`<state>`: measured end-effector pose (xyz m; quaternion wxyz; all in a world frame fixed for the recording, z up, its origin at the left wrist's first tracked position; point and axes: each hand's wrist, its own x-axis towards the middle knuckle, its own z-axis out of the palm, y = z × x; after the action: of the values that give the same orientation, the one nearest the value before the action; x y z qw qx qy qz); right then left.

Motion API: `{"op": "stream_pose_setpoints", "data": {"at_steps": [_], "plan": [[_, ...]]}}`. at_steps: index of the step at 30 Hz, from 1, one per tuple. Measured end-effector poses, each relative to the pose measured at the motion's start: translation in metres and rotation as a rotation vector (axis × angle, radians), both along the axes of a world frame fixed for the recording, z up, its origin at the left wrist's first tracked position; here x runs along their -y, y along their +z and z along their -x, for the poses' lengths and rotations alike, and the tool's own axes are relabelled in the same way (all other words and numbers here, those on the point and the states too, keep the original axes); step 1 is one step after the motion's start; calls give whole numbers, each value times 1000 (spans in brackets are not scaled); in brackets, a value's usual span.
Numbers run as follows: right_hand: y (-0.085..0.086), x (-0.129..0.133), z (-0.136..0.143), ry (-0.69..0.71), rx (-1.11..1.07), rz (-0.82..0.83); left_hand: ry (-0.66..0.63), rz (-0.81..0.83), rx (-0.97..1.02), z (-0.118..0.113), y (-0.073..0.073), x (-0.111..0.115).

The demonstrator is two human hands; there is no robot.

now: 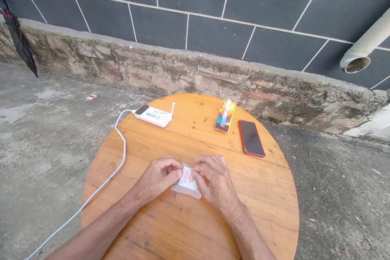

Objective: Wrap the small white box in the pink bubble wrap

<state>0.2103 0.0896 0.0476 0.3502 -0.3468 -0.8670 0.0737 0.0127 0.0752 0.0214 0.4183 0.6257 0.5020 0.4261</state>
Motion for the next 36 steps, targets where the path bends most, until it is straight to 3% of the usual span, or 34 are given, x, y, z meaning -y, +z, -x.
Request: {"op": "stream_pose_setpoints", "data": {"at_steps": [14, 20, 36], "plan": [[-6, -2, 1, -46, -37, 160, 31, -94, -273, -6, 11, 10], [-4, -1, 1, -57, -63, 171, -62, -250, -286, -7, 7, 12], [0, -2, -6, -106, -212, 310, -133, -325, -270, -9, 12, 18]]}}
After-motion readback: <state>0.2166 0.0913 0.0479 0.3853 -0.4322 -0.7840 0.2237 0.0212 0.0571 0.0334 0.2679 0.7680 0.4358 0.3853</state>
